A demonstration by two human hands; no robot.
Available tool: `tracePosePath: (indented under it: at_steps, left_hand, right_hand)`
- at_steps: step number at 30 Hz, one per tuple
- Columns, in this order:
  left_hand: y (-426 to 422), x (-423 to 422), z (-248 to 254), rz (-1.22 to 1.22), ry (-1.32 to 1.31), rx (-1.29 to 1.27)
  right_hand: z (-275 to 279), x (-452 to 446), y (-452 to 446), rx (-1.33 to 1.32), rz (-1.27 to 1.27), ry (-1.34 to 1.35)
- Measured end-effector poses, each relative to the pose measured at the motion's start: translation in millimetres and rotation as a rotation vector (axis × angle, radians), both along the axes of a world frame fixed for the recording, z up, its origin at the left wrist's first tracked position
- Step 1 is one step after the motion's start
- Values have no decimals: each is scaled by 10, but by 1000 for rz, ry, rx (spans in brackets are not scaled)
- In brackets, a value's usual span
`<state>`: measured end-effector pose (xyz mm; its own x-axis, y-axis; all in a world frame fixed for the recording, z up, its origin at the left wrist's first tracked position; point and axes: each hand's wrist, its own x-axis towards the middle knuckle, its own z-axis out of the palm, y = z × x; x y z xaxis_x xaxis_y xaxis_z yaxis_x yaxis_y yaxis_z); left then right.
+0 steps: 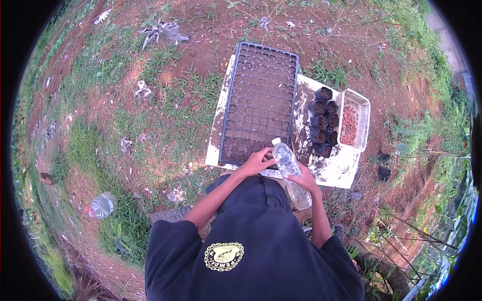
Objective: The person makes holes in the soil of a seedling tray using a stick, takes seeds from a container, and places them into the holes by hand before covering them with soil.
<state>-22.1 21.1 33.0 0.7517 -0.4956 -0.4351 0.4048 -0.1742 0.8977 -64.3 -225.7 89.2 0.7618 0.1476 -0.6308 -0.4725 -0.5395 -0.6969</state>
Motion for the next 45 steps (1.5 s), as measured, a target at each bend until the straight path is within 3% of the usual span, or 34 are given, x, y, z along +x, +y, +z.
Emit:
tracePosePath:
  at_steps: [22, 45]
  left_hand:
    - [-11, -27, 168, 178, -87, -71]
    - [67, -76, 192, 90, -98, -101]
  right_hand:
    - [279, 340, -71, -64, 133, 58]
    - [206, 253, 28, -6, 81, -28]
